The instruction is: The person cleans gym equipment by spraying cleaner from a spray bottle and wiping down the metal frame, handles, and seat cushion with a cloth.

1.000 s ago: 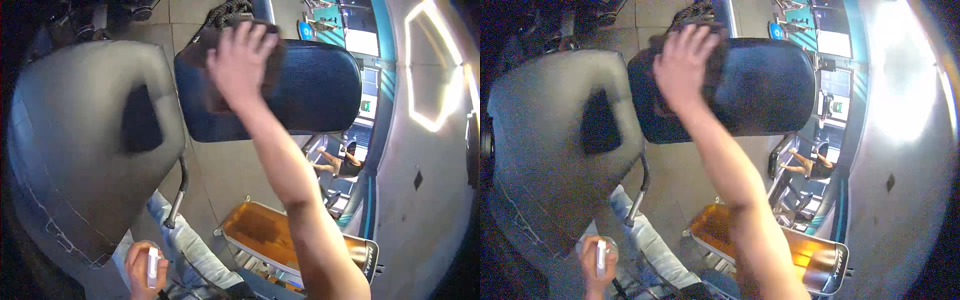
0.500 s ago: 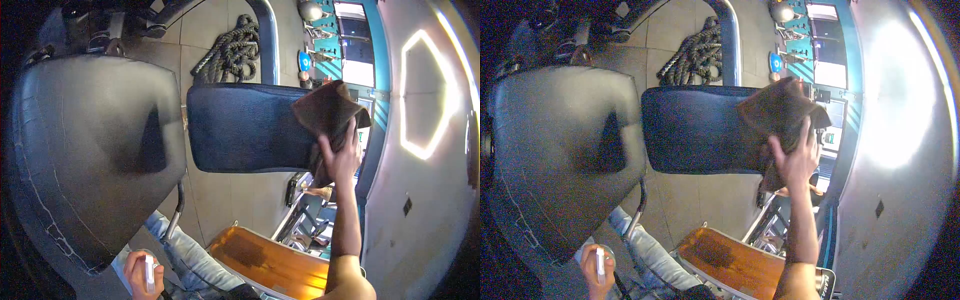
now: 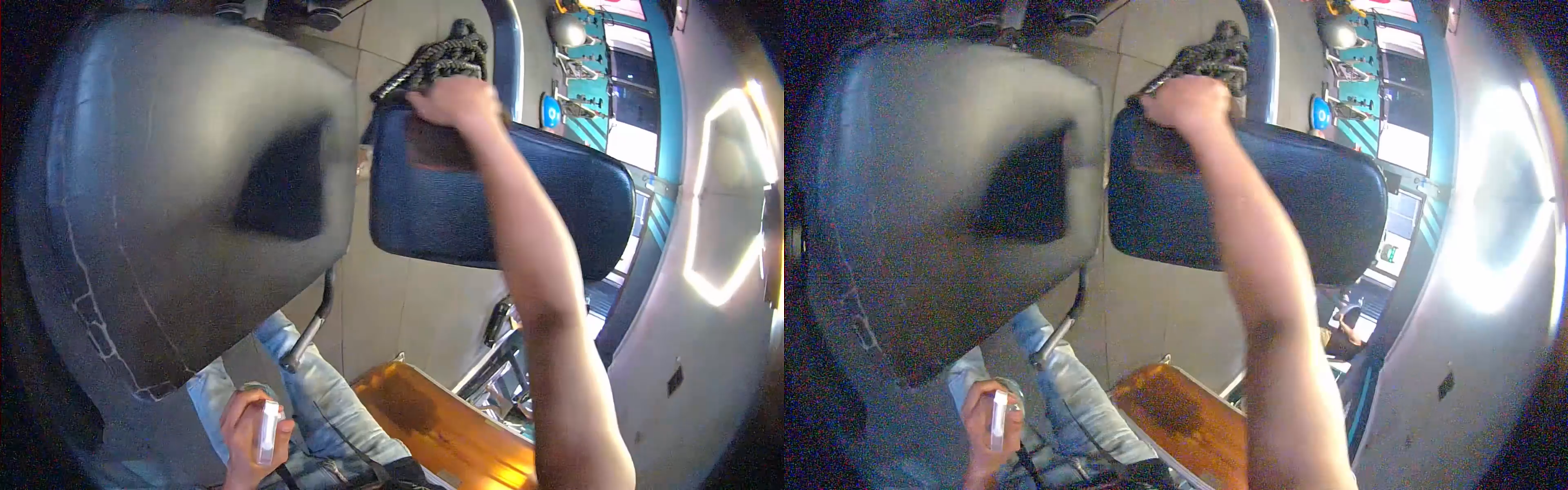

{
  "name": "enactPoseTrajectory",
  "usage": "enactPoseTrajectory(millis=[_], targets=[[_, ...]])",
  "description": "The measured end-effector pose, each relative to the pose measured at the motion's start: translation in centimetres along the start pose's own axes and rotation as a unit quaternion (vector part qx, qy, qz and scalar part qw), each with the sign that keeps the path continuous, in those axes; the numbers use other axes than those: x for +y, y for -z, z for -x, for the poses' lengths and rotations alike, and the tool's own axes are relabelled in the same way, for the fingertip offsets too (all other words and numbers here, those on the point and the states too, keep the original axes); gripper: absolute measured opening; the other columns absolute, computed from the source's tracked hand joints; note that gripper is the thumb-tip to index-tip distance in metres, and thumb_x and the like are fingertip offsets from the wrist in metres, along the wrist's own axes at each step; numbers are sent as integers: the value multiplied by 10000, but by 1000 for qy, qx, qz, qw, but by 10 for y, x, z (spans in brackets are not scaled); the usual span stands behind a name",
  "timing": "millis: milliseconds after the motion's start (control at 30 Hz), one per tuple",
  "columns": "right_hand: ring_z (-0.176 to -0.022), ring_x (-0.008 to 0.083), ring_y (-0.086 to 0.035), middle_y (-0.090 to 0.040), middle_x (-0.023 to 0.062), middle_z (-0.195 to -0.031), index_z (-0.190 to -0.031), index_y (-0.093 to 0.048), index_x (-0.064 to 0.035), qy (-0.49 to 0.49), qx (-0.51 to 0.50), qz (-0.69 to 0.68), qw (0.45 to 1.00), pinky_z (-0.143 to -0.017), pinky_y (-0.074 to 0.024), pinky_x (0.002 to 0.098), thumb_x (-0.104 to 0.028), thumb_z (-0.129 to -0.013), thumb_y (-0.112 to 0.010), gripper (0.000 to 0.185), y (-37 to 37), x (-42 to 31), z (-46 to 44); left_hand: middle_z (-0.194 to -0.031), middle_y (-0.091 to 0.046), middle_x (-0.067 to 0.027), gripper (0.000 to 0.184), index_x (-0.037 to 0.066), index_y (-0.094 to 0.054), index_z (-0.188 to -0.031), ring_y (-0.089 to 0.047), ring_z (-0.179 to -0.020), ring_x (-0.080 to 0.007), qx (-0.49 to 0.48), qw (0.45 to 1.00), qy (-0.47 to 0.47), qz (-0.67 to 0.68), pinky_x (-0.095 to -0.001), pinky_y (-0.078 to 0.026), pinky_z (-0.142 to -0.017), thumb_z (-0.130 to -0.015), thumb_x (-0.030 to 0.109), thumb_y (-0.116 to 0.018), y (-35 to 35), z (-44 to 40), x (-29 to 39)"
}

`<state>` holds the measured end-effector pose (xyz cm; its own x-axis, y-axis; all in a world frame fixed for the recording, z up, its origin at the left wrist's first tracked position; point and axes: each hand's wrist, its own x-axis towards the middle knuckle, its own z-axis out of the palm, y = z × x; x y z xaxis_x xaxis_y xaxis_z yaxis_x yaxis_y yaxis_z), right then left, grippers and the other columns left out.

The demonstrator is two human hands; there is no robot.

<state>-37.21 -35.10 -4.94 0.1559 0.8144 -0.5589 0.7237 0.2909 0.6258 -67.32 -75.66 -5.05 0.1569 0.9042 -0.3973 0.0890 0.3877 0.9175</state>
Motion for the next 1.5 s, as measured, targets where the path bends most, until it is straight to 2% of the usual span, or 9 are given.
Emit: enactPoseTrajectory(millis=[200, 533, 700, 900, 1000, 1167, 1333, 1367, 1500], targets=[[-1151, 281, -606, -658, 52, -1230, -1182, -692, -170, 115, 2, 221, 969, -969, -354, 651, -358, -926, -495, 374, -64, -129, -30, -856, -601, -124, 361, 3, -610, -842, -605, -743, -243, 40, 999, 6, -32, -347, -486, -666, -859, 358, -675, 14, 27, -21], [-1398, 388, -315, -529, 143, -1386, -1190, -675, -72, 265, 44, 260, 928, -1154, -79, 623, -322, -920, -470, 421, -152, -128, 133, -850, -594, -125, 361, 8, -590, -794, -593, -718, -262, 39, 995, -28, -84, -358, -480, -650, -884, 355, -633, 38, 44, -10], [-1459, 396, -118, -231, 140, -1568, -1417, -457, -151, 107, 178, 59, 976, -1127, -104, 659, -416, -876, -544, 608, -188, -68, 207, -845, -595, -120, 279, -10, -604, -783, -597, -703, -274, 23, 996, -66, -51, -363, -464, -636, -783, 235, -739, 40, 43, -13], [-1387, 530, -190, -280, 235, -1523, -1449, -411, -156, -242, 278, 133, 920, -1048, -112, 740, -462, -915, -515, 625, -117, 65, 239, -843, -597, -132, 363, 6, -613, -782, -604, -719, -270, 1, 999, -38, -39, -360, -481, -637, -858, 359, -650, 46, 42, -4], [-1373, 467, -271, -340, 306, -1458, -1391, -423, 33, -312, 294, 150, 891, -1087, -164, 649, -467, -878, -568, 730, -83, 64, 187, -837, -594, -132, 348, 9, -614, -777, -607, -722, -275, -22, 998, -30, -59, -364, -482, -633, -846, 349, -648, 48, 42, -11], [-1338, 451, -346, -441, 240, -1382, -1299, -497, -23, -139, 386, 25, 911, -1098, -223, 609, -393, -889, -553, 556, -77, -31, 91, -806, -581, -125, 339, -4, -600, -780, -586, -683, -264, -32, 995, -61, -71, -370, -467, -623, -846, 321, -667, 45, 43, -16], [-1417, 464, -210, -281, 243, -1527, -1397, -466, -18, 7, 309, -45, 950, -1152, -121, 603, -270, -914, -430, 546, -135, -107, 104, -836, -583, -133, 367, 0, -599, -769, -583, -714, -247, -6, 992, -43, -122, -346, -460, -653, -882, 349, -605, 41, 46, -1], [-1419, 450, -216, -291, 235, -1525, -1367, -499, -16, 1, 303, -65, 951, -1148, -140, 598, -275, -902, -469, 534, -137, -103, 124, -899, -619, -177, 316, -4, -625, -1024, -613, -727, -311, -27, 979, -123, -159, -398, -503, -586, -983, 297, -537, 44, 36, 12], [-1421, 434, -216, -307, 188, -1527, -1290, -552, -22, -56, 331, -223, 915, -1116, -130, 635, -417, -746, -704, 689, -154, -47, 206, -917, -558, -234, 270, -32, -543, -1127, -550, -690, -352, 35, 835, -434, -335, -451, -470, -581, -981, 194, -548, 34, 49, -60]])
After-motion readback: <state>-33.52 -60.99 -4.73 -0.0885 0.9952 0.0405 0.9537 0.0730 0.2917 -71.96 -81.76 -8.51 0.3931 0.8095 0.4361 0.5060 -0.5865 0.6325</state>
